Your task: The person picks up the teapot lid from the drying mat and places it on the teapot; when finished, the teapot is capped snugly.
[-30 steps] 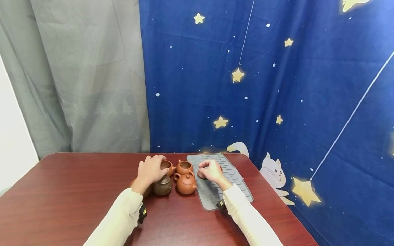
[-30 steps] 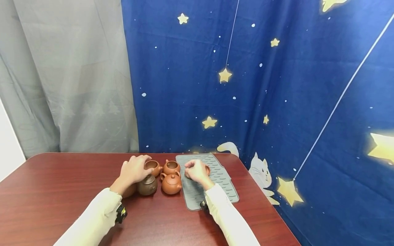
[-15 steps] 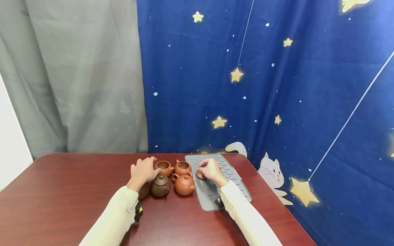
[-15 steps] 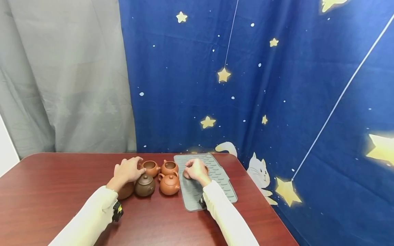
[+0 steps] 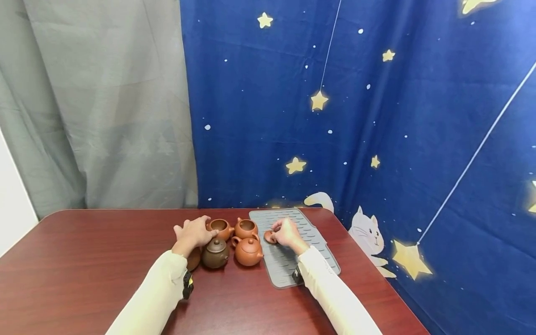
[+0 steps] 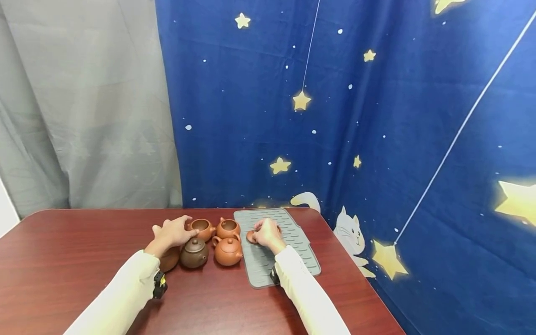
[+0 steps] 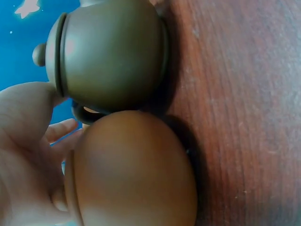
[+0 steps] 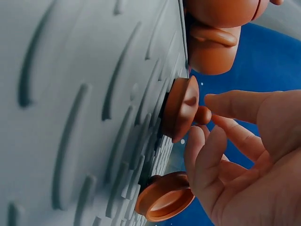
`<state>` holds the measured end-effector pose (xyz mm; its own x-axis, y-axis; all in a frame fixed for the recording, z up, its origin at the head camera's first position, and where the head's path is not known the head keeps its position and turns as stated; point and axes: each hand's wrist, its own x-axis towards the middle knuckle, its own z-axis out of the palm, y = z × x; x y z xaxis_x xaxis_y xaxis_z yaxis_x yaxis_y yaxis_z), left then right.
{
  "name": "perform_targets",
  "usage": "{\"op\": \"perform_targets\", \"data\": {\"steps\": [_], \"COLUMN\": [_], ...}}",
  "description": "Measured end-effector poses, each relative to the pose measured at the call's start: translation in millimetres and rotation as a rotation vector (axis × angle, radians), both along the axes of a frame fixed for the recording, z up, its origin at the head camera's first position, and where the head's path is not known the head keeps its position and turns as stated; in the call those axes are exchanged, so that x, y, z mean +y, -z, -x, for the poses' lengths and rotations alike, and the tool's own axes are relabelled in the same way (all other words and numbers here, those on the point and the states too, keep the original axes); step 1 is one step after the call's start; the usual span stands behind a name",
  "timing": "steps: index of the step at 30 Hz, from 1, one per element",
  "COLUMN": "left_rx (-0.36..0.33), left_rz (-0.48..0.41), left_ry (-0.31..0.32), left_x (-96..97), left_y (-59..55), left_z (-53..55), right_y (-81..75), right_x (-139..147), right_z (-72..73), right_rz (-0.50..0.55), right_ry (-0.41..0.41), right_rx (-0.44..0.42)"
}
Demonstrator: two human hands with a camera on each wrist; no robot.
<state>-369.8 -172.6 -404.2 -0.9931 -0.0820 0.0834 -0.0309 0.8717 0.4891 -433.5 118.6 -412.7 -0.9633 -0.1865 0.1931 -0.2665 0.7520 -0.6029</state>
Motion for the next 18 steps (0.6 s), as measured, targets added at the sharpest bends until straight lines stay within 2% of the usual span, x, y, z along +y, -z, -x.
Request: {"op": "perform_targets", "data": {"steps": [3,12,18], "left_rx": [-0.008,-0.022,-0.034], "left_rz": [-0.003,0.036,-0.012], "left_ry": [-0.005,0.011,-0.019], "left_x": [0.4,6.9,3.5], "left_y": [3.3,2.1,2.2], "left_z": [0.1,1.5,4.0], "right_y": [2.9,10.5,10.0], "right_x": [1,4,2], "right_z": [-2.2,-4.0,-2.6], "right_rz": [-0.011,-0.050,-0.043], "right_ry": [-0.008,0.034,0.016], "right_rx": [0.010,0.071,0.079]}}
